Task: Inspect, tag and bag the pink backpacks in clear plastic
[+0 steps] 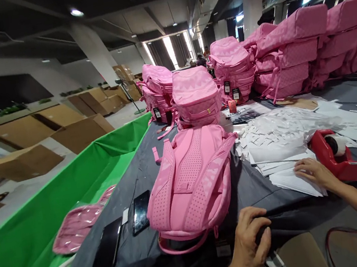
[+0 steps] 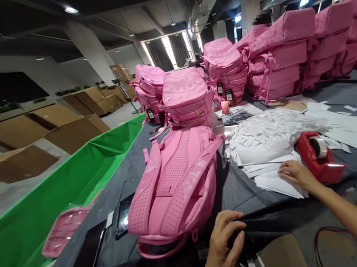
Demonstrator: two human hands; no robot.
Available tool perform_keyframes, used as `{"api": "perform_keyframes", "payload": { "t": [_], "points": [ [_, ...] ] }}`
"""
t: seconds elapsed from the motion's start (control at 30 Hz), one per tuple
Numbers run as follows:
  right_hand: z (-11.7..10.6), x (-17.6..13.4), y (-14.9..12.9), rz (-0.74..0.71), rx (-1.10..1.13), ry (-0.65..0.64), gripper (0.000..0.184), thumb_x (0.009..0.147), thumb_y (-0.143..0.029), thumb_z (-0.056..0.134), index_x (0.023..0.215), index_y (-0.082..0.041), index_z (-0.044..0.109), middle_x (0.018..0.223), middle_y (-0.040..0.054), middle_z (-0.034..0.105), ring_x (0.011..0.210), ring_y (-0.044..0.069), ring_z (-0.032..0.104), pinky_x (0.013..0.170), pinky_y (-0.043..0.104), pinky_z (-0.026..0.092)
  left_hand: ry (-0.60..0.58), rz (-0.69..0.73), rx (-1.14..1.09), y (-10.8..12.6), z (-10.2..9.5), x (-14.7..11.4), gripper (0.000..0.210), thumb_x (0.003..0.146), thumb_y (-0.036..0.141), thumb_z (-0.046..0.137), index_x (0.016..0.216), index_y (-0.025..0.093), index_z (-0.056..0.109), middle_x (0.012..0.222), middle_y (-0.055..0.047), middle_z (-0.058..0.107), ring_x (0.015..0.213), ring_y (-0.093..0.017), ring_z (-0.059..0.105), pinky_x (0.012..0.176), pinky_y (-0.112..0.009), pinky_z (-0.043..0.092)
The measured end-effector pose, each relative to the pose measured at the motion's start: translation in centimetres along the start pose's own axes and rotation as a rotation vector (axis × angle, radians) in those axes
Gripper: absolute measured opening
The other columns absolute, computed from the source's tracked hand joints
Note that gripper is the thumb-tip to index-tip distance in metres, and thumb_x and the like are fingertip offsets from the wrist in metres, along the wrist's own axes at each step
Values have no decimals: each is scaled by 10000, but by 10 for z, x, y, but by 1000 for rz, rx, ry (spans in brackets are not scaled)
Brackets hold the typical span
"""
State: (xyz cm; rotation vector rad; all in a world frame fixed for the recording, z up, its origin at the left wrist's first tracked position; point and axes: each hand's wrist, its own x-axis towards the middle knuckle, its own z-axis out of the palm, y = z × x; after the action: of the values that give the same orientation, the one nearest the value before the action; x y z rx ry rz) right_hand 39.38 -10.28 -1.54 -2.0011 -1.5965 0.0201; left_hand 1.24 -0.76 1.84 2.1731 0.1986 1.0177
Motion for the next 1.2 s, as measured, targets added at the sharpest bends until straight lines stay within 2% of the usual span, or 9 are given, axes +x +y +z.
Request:
{"api": "perform_keyframes", "payload": {
  "t": [0.23, 0.4, 0.47, 0.53, 0.63, 0.8, 0.93, 1.03, 1.2],
  "points": [
    [-8, 21, -37, 18, 48, 189, 632, 885, -816, 334, 774, -256, 607, 761, 90, 701, 725, 257, 667, 719, 390, 521, -64, -164, -86, -12, 8, 4, 187, 943, 184, 569, 1104, 208, 661, 1119, -103, 687, 1071, -212, 637, 943, -378, 542],
    [-24, -5, -122, -29, 218, -147, 446, 956, -649, 409, 815, -264, 584, 637, 2, 623, 537, 160, 558, 564, 275, 458, -40, -233, -113, -10, 29, 34, 901, 742, 566, 803, 1479, 185, 453, 1453, -192, 529, 1402, -350, 413, 1182, -588, 294],
    [-29, -22, -150, 26, 324, -247, 436, 951, -631, 428, 805, -254, 593, 659, 2, 623, 573, 151, 567, 572, 248, 461, -93, -424, -304, -7, 42, 41, 911, 638, 699, 808, 1344, 161, 604, 1254, -165, 657, 1255, -348, 530, 1125, -549, 365],
    [-32, -38, -167, 123, 422, -282, 432, 901, -646, 501, 824, -237, 616, 710, 13, 628, 627, 156, 578, 577, 233, 469, -174, -679, -579, -3, 52, 40, 781, 563, 761, 802, 1015, 128, 745, 871, -80, 689, 860, -243, 620, 870, -410, 507],
    [-29, -55, -172, 234, 522, -366, 481, 700, -638, 723, 918, -217, 641, 779, 10, 631, 634, 153, 551, 543, 223, 454, -233, -912, -830, 2, 53, 26, 675, 517, 736, 832, 724, 105, 710, 616, 13, 547, 569, -97, 440, 588, -248, 385],
    [2, -58, -173, 310, 593, -408, 419, 699, -612, 685, 731, -204, 595, 615, -13, 559, 566, 149, 508, 501, 226, 432, -248, -766, -615, 5, 34, -2, 593, 703, 685, 733, 794, 99, 749, 629, 15, 541, 596, -91, 427, 557, -213, 307],
    [36, -50, -187, 222, 628, -425, 387, 693, -585, 720, 804, -215, 728, 760, 53, 726, 698, 231, 672, 622, 273, 563, -225, -760, -502, 1, 19, -31, 606, 767, 712, 648, 806, 119, 771, 592, 24, 495, 561, -92, 409, 536, -218, 309],
    [52, -44, -198, 107, 639, -480, 420, 741, -614, 708, 904, -239, 800, 918, 89, 788, 819, 276, 740, 728, 288, 606, -101, -632, -344, -1, 1, -60, 590, 837, 704, 598, 743, 149, 773, 565, -1, 543, 565, -116, 473, 589, -243, 383],
    [59, -32, -199, -57, 529, -520, 439, 879, -614, 573, 943, -257, 820, 940, 84, 794, 835, 274, 761, 741, 272, 617, 483, -625, 131, -1, -30, -101, 397, 945, 526, 570, 1076, 188, 733, 960, -105, 724, 929, -231, 645, 874, -369, 512]
  ]
}}
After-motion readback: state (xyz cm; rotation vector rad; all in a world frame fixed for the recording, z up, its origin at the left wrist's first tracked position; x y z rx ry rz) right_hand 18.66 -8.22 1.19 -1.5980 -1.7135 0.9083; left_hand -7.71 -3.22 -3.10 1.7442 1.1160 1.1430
